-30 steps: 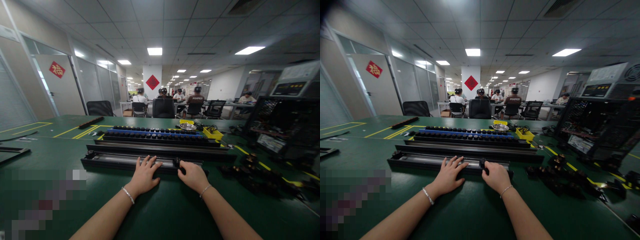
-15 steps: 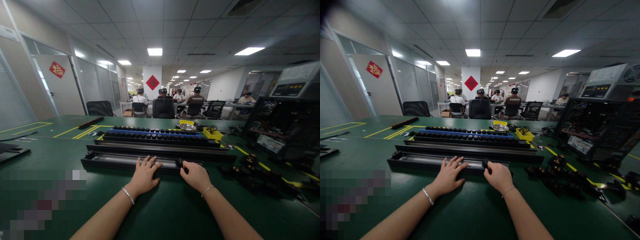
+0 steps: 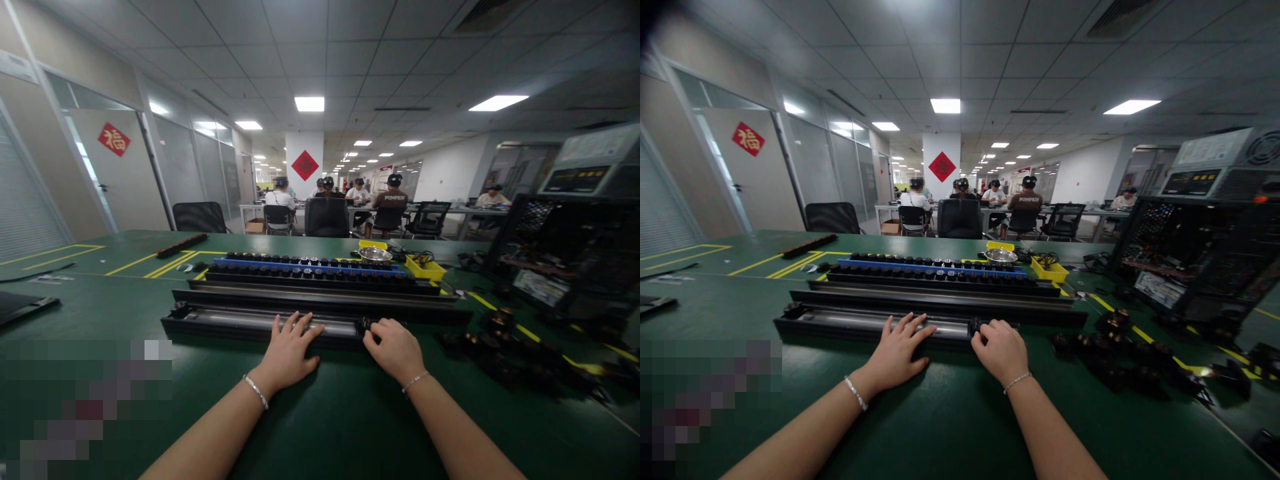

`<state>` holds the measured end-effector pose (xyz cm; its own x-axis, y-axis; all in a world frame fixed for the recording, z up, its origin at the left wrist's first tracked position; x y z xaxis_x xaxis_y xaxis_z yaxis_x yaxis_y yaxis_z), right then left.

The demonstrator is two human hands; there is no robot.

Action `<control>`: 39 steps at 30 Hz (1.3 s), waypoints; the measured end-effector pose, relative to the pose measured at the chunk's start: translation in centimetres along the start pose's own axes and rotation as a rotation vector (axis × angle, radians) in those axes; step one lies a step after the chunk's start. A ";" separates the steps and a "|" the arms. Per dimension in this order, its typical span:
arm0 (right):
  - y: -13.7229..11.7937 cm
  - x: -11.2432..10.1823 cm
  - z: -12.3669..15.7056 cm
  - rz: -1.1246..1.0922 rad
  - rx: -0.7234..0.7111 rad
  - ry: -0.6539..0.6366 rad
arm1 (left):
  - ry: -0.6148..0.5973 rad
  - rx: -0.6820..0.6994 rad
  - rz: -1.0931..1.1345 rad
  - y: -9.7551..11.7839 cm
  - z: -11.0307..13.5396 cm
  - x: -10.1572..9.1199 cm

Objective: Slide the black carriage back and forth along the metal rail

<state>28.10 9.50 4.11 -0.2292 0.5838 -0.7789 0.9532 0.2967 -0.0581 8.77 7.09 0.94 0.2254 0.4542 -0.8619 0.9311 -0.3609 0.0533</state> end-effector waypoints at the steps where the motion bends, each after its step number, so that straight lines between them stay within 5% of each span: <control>1: 0.1 0.0 0.0 0.001 0.003 0.010 | -0.002 0.000 0.000 0.0 0.0 0.0; 10: 0.4 0.2 0.1 -0.007 0.056 0.072 | 0.015 0.008 0.000 0.0 0.0 0.0; 23: 2.3 0.8 0.1 -0.114 0.325 0.171 | 0.022 0.000 0.004 0.0 0.0 0.0; 39: 2.4 0.4 0.2 -0.089 0.371 0.061 | 0.024 0.012 0.001 -0.2 0.1 0.2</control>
<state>30.31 10.27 3.58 -0.3148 0.6153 -0.7227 0.9331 0.0614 -0.3542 8.64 7.18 0.69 0.2332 0.4734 -0.8494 0.9274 -0.3710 0.0479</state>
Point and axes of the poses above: each hand's wrist, its own z-axis away from the middle knuckle, its own x-axis out of the palm, y = z × x, the point moved 8 cm from there along -z, towards the middle knuckle, and after that the axes turned 12 degrees about y, right-handed, at the moved point
